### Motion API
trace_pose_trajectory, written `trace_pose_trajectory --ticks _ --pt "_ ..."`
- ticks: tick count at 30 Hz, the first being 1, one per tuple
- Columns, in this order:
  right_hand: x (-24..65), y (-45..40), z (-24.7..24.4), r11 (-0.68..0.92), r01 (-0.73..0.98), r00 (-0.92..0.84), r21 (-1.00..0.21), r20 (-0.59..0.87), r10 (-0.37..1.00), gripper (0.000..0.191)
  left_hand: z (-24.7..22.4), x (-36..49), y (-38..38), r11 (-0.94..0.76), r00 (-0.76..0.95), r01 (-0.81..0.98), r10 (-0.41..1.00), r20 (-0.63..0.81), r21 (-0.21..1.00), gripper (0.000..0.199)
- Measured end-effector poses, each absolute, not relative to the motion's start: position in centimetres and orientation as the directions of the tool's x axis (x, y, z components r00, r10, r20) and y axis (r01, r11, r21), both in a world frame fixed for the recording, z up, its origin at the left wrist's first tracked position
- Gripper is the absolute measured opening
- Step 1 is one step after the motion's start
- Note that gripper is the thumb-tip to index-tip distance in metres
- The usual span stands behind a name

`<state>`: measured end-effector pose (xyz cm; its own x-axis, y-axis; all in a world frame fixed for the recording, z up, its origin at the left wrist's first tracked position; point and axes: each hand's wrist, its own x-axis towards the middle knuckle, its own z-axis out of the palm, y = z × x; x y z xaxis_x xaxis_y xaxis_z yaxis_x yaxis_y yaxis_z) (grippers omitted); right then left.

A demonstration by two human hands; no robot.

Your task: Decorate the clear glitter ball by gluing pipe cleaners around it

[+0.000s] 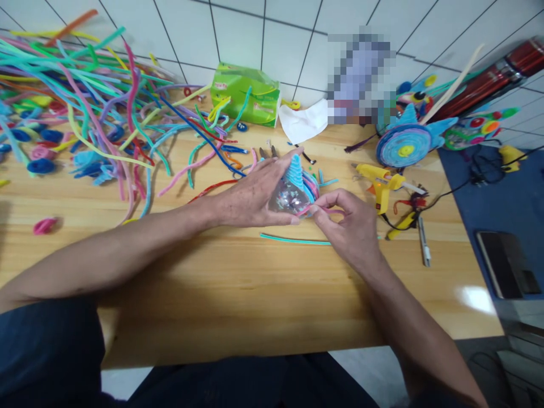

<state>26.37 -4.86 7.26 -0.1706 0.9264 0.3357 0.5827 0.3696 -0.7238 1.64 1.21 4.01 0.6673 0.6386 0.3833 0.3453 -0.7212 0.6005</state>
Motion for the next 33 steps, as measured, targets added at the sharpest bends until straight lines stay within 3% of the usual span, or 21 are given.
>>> trace_pose_trajectory --ticks 5,13,33 --pt "25.7 -5.5 7.5 0.366 0.614 -0.162 -0.700 0.342 0.926 0.010 4.4 2.6 0.0 -0.692 0.585 0.366 0.691 0.425 0.623 0.108" --pt "25.3 -5.8 7.2 0.434 0.633 -0.175 -0.640 0.428 0.887 0.010 3.1 3.9 -0.6 -0.645 0.437 0.319 0.750 0.496 0.694 0.113" --pt "25.0 -6.3 6.3 0.598 0.655 -0.252 -0.462 0.612 0.750 0.018 2.4 4.0 -1.0 -0.473 0.281 0.255 0.871 0.403 0.844 0.112"
